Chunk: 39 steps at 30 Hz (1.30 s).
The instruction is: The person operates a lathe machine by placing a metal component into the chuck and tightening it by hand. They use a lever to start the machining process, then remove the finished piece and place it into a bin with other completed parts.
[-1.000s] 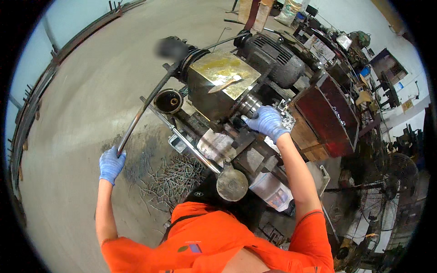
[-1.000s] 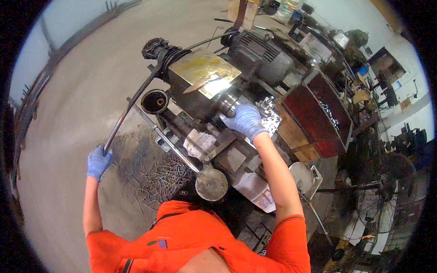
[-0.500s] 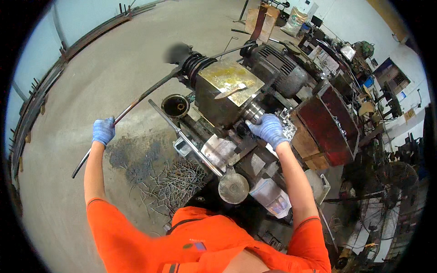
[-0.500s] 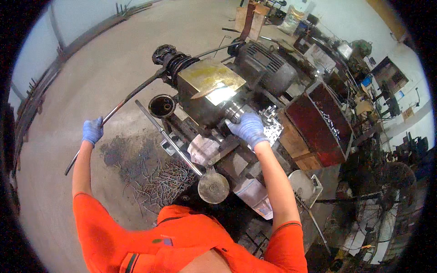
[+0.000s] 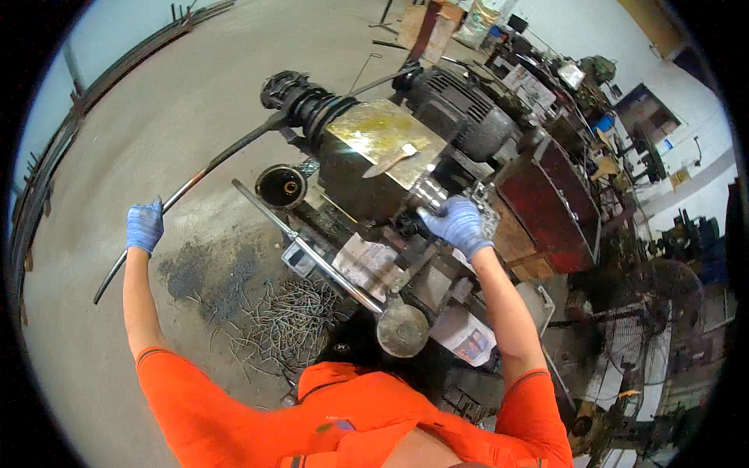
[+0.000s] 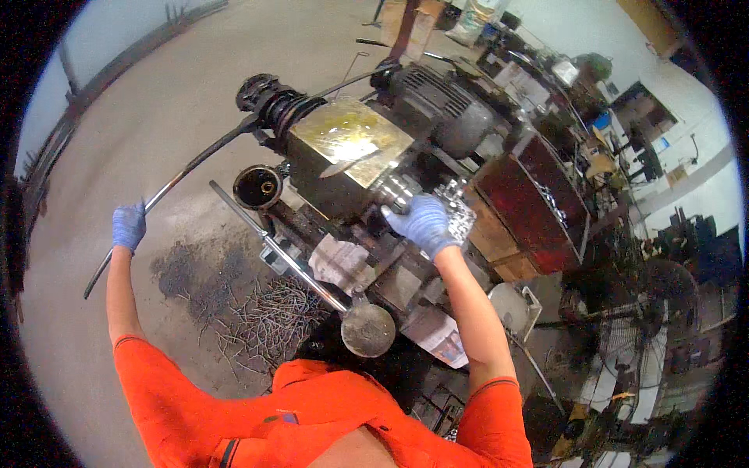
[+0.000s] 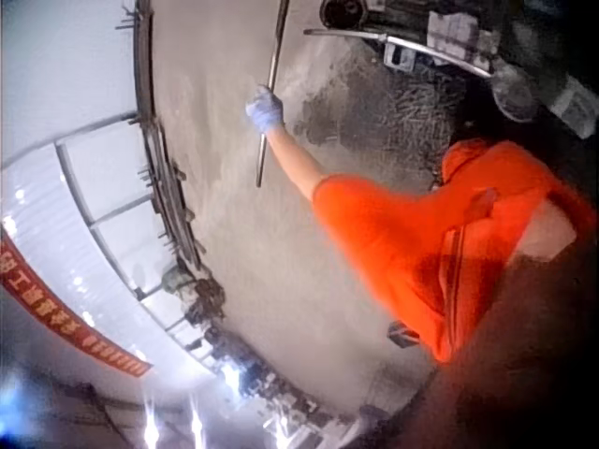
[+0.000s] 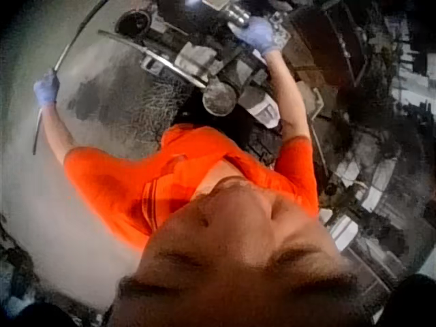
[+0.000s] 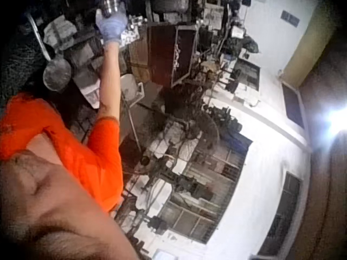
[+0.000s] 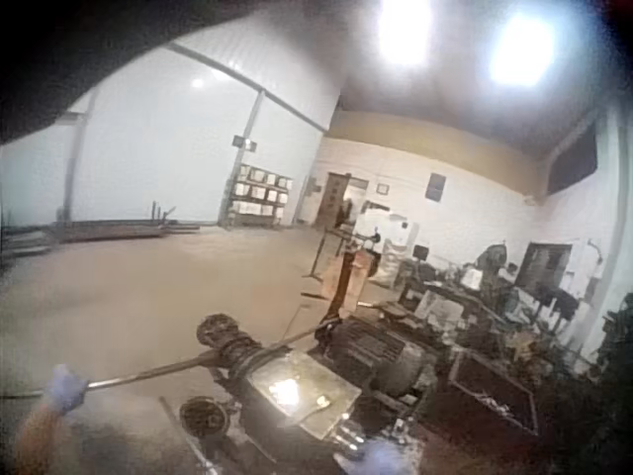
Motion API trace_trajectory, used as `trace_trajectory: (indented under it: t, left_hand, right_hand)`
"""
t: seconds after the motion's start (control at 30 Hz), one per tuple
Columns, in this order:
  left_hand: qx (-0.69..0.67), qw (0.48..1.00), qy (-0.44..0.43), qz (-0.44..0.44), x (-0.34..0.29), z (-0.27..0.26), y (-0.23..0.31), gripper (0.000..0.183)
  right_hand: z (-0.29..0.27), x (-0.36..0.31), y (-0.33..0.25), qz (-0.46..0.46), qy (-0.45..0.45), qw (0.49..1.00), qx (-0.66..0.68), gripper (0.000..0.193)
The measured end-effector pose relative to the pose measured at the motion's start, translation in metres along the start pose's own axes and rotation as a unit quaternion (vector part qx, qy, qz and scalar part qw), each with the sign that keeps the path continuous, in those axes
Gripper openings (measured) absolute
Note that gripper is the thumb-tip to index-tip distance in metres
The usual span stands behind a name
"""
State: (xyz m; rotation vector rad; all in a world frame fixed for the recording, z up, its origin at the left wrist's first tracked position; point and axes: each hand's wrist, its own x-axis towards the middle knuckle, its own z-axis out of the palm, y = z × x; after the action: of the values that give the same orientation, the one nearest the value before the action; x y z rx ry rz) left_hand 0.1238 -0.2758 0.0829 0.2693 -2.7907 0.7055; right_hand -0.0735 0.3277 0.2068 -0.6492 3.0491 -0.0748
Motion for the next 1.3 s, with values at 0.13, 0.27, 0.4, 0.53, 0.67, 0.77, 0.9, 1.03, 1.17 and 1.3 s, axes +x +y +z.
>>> trace_trajectory:
  t: [0.13,0.27,0.4,0.53,0.67,0.77,0.9,1.03,1.17,1.3]
  left_hand:
    - [-0.062,0.992,-0.028,-0.109,0.008,-0.008,0.012,0.017]
    - [-0.282,0.925,0.228,-0.114,0.03,-0.058,0.091,0.023]
    - [-0.494,0.819,0.129,-0.263,0.002,-0.029,0.219,0.032]
    - [-0.434,0.876,-0.199,-0.063,-0.014,0.024,0.33,0.046]
    - [-0.19,0.926,-0.277,0.173,0.02,0.031,0.338,0.023]
    - [-0.222,0.941,-0.214,0.137,0.032,0.076,0.314,0.027]
    - [-0.173,0.938,-0.251,0.167,0.044,0.052,0.304,0.033]
    - [-0.302,0.911,-0.278,0.047,0.031,-0.007,0.274,0.039]
    - [-0.414,0.895,-0.168,-0.006,0.021,-0.045,0.228,0.037]
    - [-0.624,0.766,-0.093,-0.121,0.021,-0.074,0.214,0.034]
  right_hand:
    - [-0.001,-0.009,0.009,-0.028,0.062,0.997,0.023,0.047]
    - [-0.017,-0.054,0.028,-0.082,0.265,0.956,0.097,0.036]
    - [-0.012,-0.122,0.076,-0.021,0.317,0.938,0.14,0.025]
    - [-0.012,-0.209,0.12,0.117,0.255,0.955,0.094,0.022]
    - [0.03,-0.298,0.179,0.248,0.296,0.916,0.112,0.021]
    - [0.04,-0.33,0.208,0.313,0.259,0.909,0.09,0.023]
    - [0.069,-0.393,0.274,0.386,0.253,0.885,0.058,0.026]
    - [0.074,-0.448,0.315,0.459,0.074,0.881,-0.094,0.044]
    - [0.099,-0.488,0.368,0.546,0.003,0.836,-0.053,0.053]
    - [0.108,-0.476,0.378,0.578,-0.018,0.811,-0.092,0.047]
